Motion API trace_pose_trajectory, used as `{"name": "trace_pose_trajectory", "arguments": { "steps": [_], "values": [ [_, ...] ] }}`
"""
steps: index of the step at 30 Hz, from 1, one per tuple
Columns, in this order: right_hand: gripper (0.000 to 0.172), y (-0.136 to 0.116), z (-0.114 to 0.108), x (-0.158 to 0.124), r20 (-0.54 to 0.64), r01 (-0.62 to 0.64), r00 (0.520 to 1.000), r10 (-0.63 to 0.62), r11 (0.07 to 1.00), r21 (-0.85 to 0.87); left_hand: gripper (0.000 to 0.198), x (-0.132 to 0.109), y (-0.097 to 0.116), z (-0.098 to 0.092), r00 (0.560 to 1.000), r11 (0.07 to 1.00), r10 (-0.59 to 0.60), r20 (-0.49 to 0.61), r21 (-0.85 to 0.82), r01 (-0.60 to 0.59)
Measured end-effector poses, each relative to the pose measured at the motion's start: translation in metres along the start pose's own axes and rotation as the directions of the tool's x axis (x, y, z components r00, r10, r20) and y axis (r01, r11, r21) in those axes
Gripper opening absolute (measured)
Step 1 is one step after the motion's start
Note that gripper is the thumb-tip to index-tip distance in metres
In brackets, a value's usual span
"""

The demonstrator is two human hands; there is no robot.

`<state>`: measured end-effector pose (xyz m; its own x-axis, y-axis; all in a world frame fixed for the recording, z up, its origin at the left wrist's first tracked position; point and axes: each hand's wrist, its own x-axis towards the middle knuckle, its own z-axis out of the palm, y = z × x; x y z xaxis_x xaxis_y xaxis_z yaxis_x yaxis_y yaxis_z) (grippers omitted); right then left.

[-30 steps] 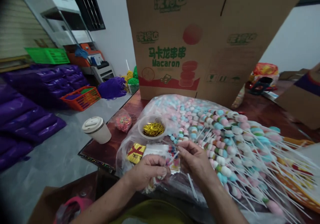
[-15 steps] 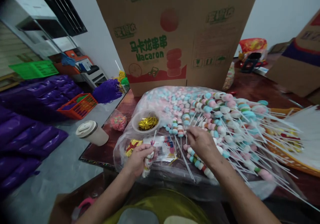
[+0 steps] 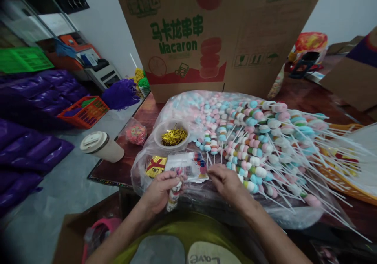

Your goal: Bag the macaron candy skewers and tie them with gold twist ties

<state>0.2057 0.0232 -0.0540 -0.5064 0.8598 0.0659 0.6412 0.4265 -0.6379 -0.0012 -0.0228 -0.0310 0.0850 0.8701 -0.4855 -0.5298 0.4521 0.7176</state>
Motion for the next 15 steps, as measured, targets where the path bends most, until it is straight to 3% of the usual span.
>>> {"name": "trace_pose_trajectory", "arguments": {
  "steps": [3,5,8,10,13,15],
  "values": [
    [0.031,-0.019,-0.003,-0.003,0.076,-0.157,0.987,0.143,0.954,0.256,0.021,-0.001,0.000,0.013,0.990,1.000,0.012,0.140,0.013,-0.014],
    [0.033,-0.033,0.000,-0.004,0.177,-0.297,0.954,0.241,0.829,0.473,0.018,0.000,-0.001,0.023,0.972,0.998,0.042,0.232,0.039,-0.052],
    [0.035,-0.043,0.005,-0.008,0.252,-0.392,0.920,0.301,0.704,0.592,0.019,0.001,-0.002,0.031,0.968,0.995,0.072,0.240,0.050,-0.087],
    [0.031,-0.041,0.002,-0.013,0.222,-0.341,0.940,0.260,0.764,0.548,0.022,0.002,-0.001,0.031,0.990,0.998,0.064,0.129,0.009,-0.066],
    [0.025,-0.039,-0.011,-0.021,0.002,-0.153,0.986,0.169,0.885,0.440,0.029,0.005,0.001,0.029,0.999,0.999,0.036,-0.038,-0.012,-0.036],
    [0.022,-0.044,-0.019,-0.023,-0.112,-0.044,0.988,0.102,0.901,0.431,0.030,0.006,-0.001,0.029,0.998,0.999,0.020,-0.061,0.032,-0.018]
  ]
}}
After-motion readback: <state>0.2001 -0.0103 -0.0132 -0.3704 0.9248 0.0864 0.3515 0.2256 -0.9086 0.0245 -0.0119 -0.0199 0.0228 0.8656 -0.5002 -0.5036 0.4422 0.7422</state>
